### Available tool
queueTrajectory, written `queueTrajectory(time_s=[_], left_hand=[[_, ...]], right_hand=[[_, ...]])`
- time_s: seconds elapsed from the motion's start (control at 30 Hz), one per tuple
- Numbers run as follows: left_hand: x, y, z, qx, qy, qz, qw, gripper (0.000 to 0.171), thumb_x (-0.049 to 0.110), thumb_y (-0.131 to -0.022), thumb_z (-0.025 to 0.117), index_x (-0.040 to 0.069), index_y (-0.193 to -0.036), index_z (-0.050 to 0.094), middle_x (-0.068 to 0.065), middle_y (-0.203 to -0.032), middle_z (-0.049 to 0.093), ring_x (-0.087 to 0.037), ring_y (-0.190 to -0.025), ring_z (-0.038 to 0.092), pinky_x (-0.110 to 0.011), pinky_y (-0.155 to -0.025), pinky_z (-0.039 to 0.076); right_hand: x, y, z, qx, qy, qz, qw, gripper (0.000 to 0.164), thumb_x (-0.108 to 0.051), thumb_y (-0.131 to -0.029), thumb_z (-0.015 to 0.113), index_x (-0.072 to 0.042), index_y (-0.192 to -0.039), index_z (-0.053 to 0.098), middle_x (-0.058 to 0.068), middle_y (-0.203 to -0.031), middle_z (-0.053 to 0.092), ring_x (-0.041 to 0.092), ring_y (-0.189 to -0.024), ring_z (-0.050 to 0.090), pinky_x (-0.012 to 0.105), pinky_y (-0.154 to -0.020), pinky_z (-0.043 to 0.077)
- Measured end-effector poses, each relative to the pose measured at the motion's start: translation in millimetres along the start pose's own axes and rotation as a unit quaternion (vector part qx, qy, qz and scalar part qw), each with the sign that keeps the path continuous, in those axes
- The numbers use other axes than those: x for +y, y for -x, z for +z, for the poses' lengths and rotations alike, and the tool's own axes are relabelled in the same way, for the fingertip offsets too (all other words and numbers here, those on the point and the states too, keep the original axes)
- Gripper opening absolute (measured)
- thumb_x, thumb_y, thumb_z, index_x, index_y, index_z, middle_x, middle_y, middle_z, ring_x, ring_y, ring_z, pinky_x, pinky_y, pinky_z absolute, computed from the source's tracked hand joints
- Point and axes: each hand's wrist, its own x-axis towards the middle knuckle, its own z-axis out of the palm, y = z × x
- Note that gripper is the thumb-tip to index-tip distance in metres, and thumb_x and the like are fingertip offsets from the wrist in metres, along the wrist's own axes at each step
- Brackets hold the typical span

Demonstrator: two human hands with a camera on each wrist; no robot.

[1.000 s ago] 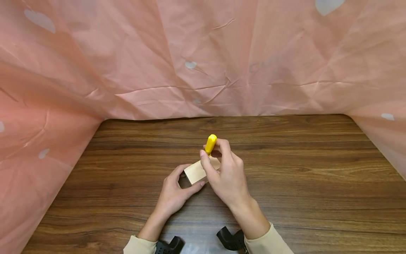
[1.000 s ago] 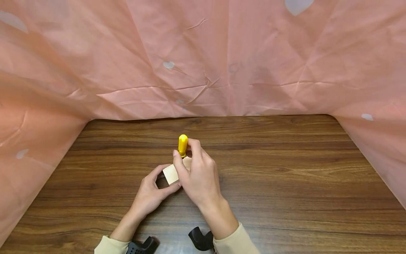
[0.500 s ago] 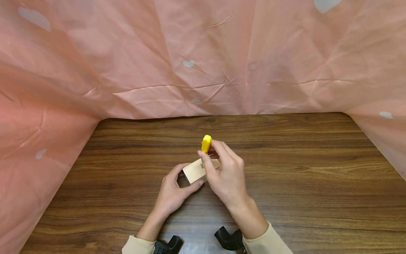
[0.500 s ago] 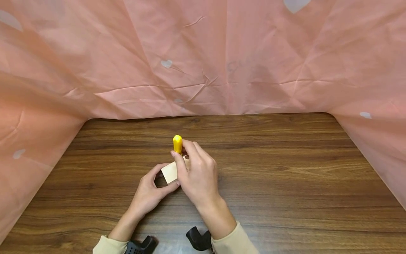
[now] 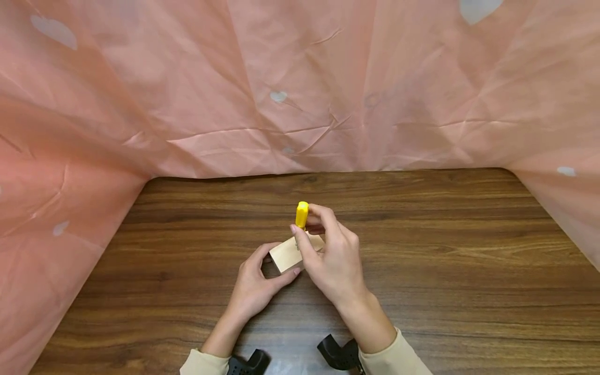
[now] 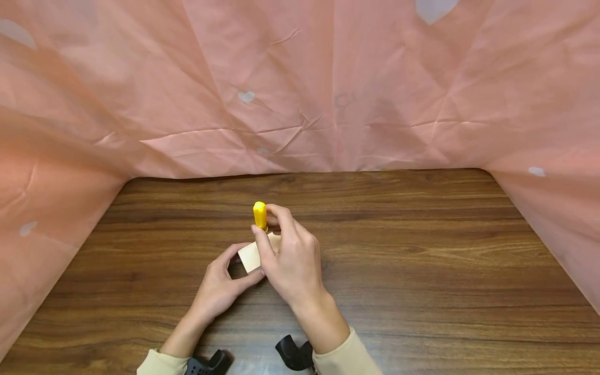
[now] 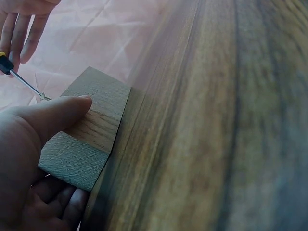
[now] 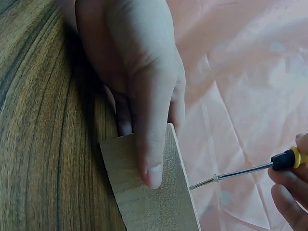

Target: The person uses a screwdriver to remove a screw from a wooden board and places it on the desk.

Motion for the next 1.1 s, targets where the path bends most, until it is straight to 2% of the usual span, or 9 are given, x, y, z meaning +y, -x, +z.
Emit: queueTrajectory(time_s=[0.2,0.53,0.7,0.9,1.1], left_hand=[[0.1,0.2,0.3,0.002,-0.003,0.002,1.0,0.052,0.033,-0.081,0.096,0.022,-0.127,0.074,0.001,-0.117,0.077,-0.014,-0.101,0.065,-0.039,-0.095,0.049],[0.9,-0.2,-0.2,0.002,-0.004,0.002,1.0,0.052,0.034,-0.081,0.096,0.023,-0.127,0.074,0.002,-0.118,0.077,-0.015,-0.102,0.066,-0.04,-0.096,0.049],[0.7,0.2,0.1,-0.003,0.001,-0.004,1.0,0.052,0.034,-0.082,0.095,0.024,-0.128,0.073,0.002,-0.118,0.076,-0.015,-0.102,0.065,-0.04,-0.095,0.048],[0.5,1.7,0.6,-0.005,0.004,0.0,1.0,0.052,0.035,-0.082,0.095,0.022,-0.127,0.074,0.001,-0.118,0.076,-0.014,-0.1,0.064,-0.039,-0.094,0.048],[0.8,1.0,0.2,-0.002,0.0,0.0,1.0,0.051,0.033,-0.082,0.096,0.023,-0.127,0.074,0.001,-0.116,0.076,-0.014,-0.099,0.065,-0.039,-0.094,0.049]], right_hand=[[0.0,0.5,0.4,0.004,-0.002,0.0,1.0,0.026,-0.008,-0.091,0.085,-0.001,-0.111,0.069,0.012,-0.095,0.08,0.025,-0.086,0.08,0.039,-0.079,0.065],[-1.4,0.1,0.3,-0.013,-0.011,-0.002,1.0,0.026,-0.005,-0.093,0.082,-0.001,-0.117,0.071,0.012,-0.099,0.081,0.027,-0.091,0.08,0.043,-0.083,0.065],[-1.2,0.4,0.6,-0.009,-0.011,0.005,1.0,0.025,-0.006,-0.093,0.081,-0.003,-0.115,0.071,0.01,-0.098,0.081,0.024,-0.091,0.08,0.04,-0.084,0.065],[0.4,1.9,2.5,0.004,-0.004,0.015,1.0,0.021,-0.014,-0.092,0.085,-0.007,-0.107,0.072,0.006,-0.094,0.077,0.021,-0.088,0.077,0.038,-0.08,0.064],[0.2,2.2,3.8,0.013,-0.024,0.016,1.0,0.02,-0.014,-0.092,0.087,-0.007,-0.107,0.076,0.004,-0.093,0.074,0.017,-0.089,0.075,0.031,-0.079,0.062]])
